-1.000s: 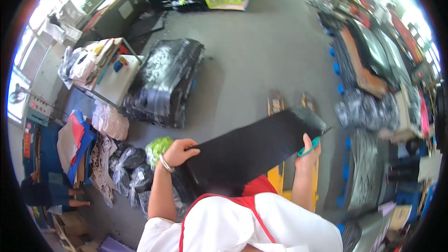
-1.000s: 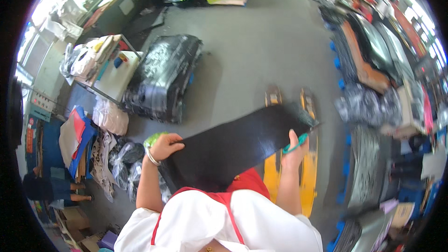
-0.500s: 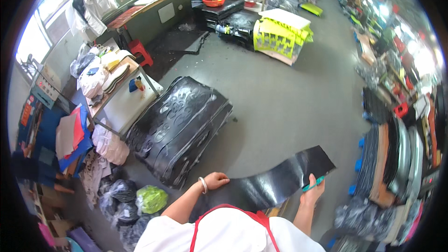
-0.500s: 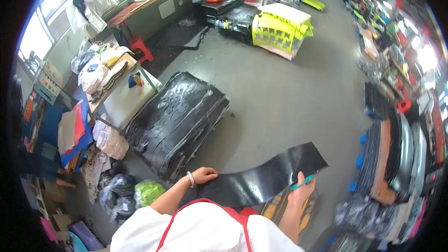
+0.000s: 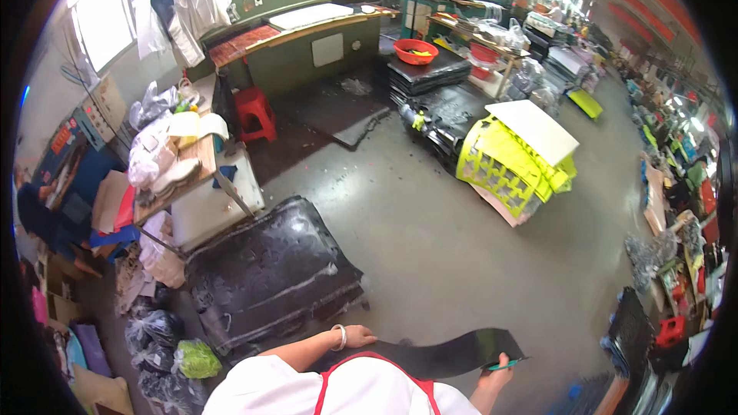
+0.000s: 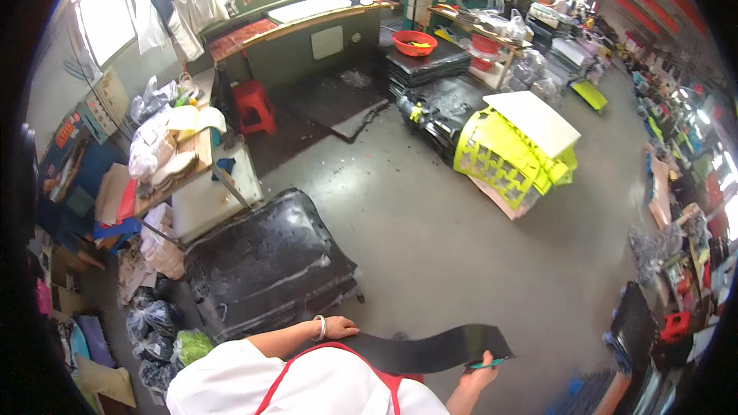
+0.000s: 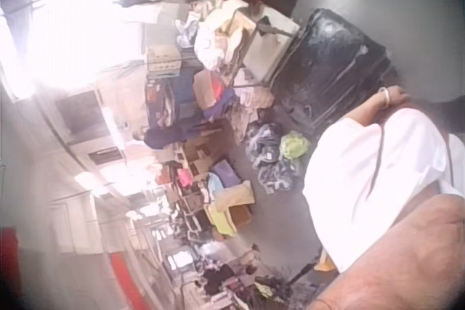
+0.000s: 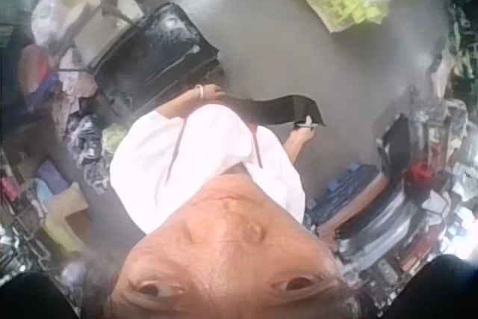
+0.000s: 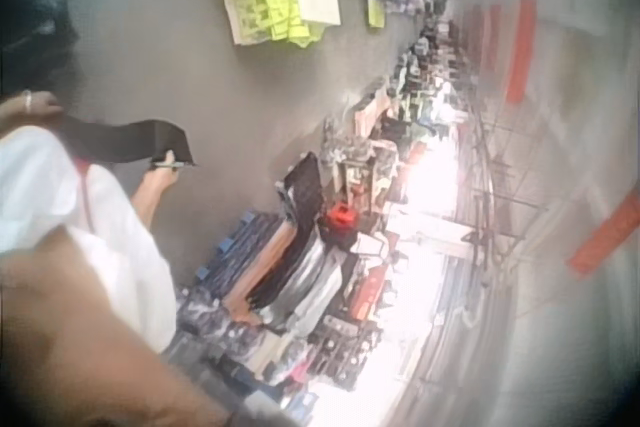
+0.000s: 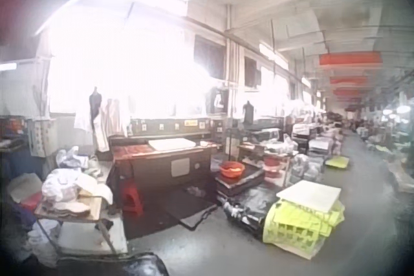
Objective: The person cuts a large sheet of black material with scissors, then carries it to a press machine. They place the material on the press bed, align it, and operate the press to cut out multiple shapes. The person removes the cut pieces and the remaining sheet, then repeats the process with a new sheet.
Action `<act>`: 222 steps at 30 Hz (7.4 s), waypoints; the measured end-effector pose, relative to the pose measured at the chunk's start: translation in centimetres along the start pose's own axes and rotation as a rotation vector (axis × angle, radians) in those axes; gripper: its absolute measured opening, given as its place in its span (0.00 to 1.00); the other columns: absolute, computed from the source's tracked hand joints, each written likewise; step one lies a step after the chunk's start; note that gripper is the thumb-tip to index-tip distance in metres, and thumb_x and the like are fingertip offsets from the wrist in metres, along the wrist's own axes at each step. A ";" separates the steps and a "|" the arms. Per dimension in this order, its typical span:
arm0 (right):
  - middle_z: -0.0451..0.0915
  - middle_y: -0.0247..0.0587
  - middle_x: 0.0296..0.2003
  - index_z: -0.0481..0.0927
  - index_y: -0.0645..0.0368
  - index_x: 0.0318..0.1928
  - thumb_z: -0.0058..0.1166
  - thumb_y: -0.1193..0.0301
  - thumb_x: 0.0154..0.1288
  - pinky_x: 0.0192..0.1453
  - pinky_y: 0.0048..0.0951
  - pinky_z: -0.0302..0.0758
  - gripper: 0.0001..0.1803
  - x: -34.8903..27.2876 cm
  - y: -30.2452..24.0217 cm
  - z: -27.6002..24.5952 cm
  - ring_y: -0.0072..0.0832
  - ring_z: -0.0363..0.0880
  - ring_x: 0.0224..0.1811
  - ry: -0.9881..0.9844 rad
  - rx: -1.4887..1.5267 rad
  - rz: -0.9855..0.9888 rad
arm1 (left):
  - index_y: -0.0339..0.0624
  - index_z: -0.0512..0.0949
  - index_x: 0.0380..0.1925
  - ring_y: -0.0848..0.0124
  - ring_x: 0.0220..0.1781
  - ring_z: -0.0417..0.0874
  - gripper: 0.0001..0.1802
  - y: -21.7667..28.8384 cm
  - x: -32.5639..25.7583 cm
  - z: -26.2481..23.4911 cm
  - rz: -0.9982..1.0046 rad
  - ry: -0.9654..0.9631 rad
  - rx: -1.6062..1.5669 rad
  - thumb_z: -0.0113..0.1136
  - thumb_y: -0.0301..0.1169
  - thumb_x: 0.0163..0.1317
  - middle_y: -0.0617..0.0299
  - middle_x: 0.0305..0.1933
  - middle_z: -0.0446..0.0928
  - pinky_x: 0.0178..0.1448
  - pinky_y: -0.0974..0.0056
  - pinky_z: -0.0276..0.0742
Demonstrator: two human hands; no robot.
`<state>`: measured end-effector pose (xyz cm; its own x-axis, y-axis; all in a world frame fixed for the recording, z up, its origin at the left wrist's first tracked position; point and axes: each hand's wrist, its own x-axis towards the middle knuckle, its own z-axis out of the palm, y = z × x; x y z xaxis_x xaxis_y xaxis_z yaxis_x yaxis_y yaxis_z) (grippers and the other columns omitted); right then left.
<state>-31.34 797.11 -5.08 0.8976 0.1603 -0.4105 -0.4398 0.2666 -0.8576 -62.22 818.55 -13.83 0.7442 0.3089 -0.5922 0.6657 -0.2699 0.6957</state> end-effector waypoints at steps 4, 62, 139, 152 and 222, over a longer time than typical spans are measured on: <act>0.77 0.39 0.42 0.74 0.63 0.48 0.56 0.79 0.59 0.41 0.35 0.79 0.15 9.0 -2.0 13.6 0.30 0.79 0.40 -0.140 -0.070 0.029 | 0.38 0.80 0.47 0.51 0.53 0.80 0.26 2.6 3.7 -9.3 -0.023 0.149 -0.119 0.47 0.50 0.68 0.45 0.49 0.80 0.58 0.56 0.73; 0.74 0.39 0.50 0.70 0.66 0.56 0.56 0.83 0.61 0.56 0.26 0.70 0.22 34.1 38.8 182.6 0.25 0.73 0.51 -1.014 -0.232 -0.049 | 0.45 0.71 0.20 0.63 0.19 0.73 0.16 -22.4 34.1 -159.2 -0.453 1.453 0.742 0.68 0.40 0.53 0.62 0.16 0.67 0.27 0.62 0.69; 0.64 0.61 0.61 0.70 0.65 0.60 0.62 0.70 0.58 0.67 0.50 0.61 0.30 18.9 50.1 193.5 0.57 0.62 0.64 -1.876 -1.202 -1.440 | 0.38 0.74 0.18 0.57 0.32 0.75 0.14 -53.5 19.4 -153.5 -0.765 1.835 0.150 0.64 0.34 0.56 0.55 0.25 0.69 0.34 0.56 0.71; 0.61 0.62 0.63 0.68 0.64 0.62 0.58 0.66 0.63 0.67 0.47 0.61 0.29 18.5 49.7 193.6 0.57 0.60 0.65 -1.851 -1.376 -1.523 | 0.44 0.81 0.18 0.60 0.35 0.81 0.15 -58.2 14.6 -161.0 -0.865 1.665 0.478 0.61 0.42 0.54 0.59 0.27 0.76 0.42 0.57 0.76; 0.73 0.53 0.54 0.79 0.64 0.48 0.67 0.71 0.47 0.60 0.47 0.70 0.25 3.5 56.9 191.6 0.54 0.68 0.59 -2.435 -0.777 -1.222 | 0.45 0.86 0.24 0.58 0.38 0.82 0.28 -64.4 11.9 -161.9 -1.158 1.343 0.112 0.48 0.53 0.67 0.56 0.29 0.83 0.47 0.55 0.76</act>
<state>-58.61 994.99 4.03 -0.8821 0.4262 0.2006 0.2975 0.8342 -0.4644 -105.16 987.22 0.19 -0.5786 0.8148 0.0352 0.8101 0.5693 0.1401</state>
